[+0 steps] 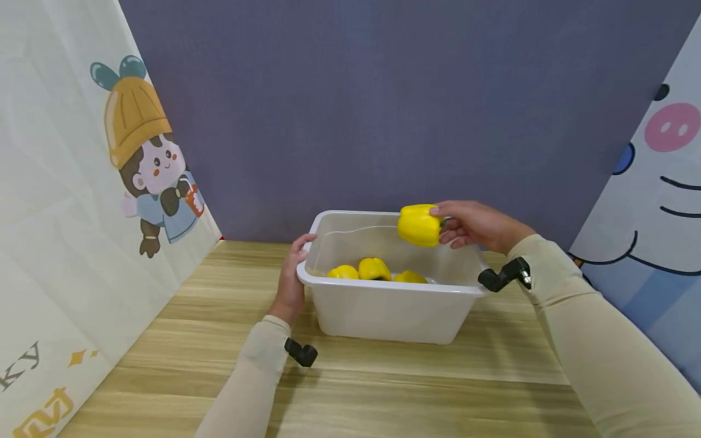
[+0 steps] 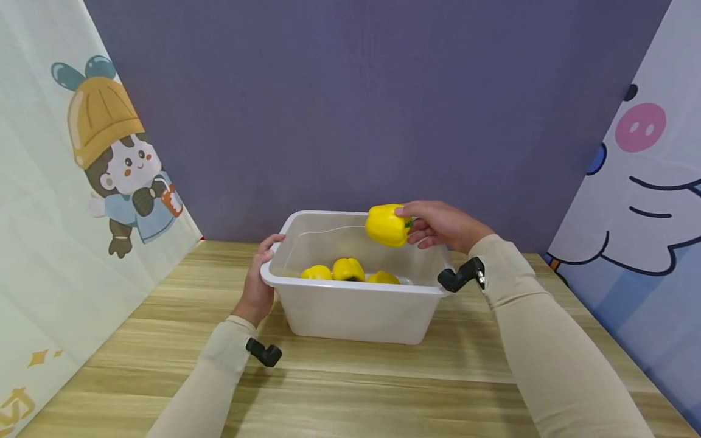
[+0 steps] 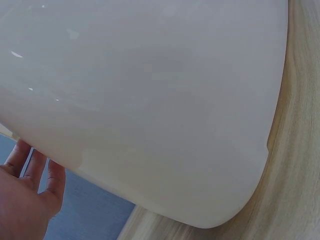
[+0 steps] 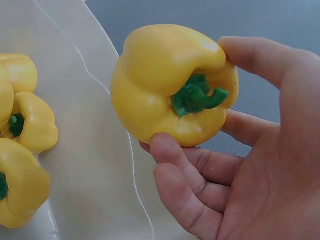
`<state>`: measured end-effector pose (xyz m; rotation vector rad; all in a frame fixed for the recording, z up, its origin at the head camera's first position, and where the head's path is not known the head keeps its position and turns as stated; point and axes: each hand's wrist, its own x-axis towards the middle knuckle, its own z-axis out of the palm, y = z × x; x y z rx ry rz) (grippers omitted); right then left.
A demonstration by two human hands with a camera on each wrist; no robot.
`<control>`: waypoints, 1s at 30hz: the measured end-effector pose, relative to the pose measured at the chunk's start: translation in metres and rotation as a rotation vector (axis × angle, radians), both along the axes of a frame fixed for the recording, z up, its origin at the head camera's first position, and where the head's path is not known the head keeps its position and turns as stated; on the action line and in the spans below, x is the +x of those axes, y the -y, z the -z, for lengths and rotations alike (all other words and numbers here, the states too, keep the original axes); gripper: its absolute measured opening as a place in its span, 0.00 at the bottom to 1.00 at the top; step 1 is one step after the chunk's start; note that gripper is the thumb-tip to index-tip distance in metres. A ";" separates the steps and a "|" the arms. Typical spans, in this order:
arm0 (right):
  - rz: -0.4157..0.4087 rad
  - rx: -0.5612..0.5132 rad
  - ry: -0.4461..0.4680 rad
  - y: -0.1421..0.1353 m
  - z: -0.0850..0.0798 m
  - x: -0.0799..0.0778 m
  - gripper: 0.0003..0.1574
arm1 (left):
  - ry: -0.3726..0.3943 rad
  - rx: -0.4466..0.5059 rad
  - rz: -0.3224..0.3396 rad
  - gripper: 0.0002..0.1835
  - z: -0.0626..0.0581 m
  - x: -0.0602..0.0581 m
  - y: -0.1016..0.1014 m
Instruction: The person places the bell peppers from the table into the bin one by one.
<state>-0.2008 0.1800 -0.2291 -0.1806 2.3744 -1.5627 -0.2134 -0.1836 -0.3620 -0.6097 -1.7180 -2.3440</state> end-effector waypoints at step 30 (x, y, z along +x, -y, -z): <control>0.000 0.008 0.005 -0.004 0.005 -0.004 0.43 | 0.003 -0.028 -0.003 0.28 0.000 0.001 -0.001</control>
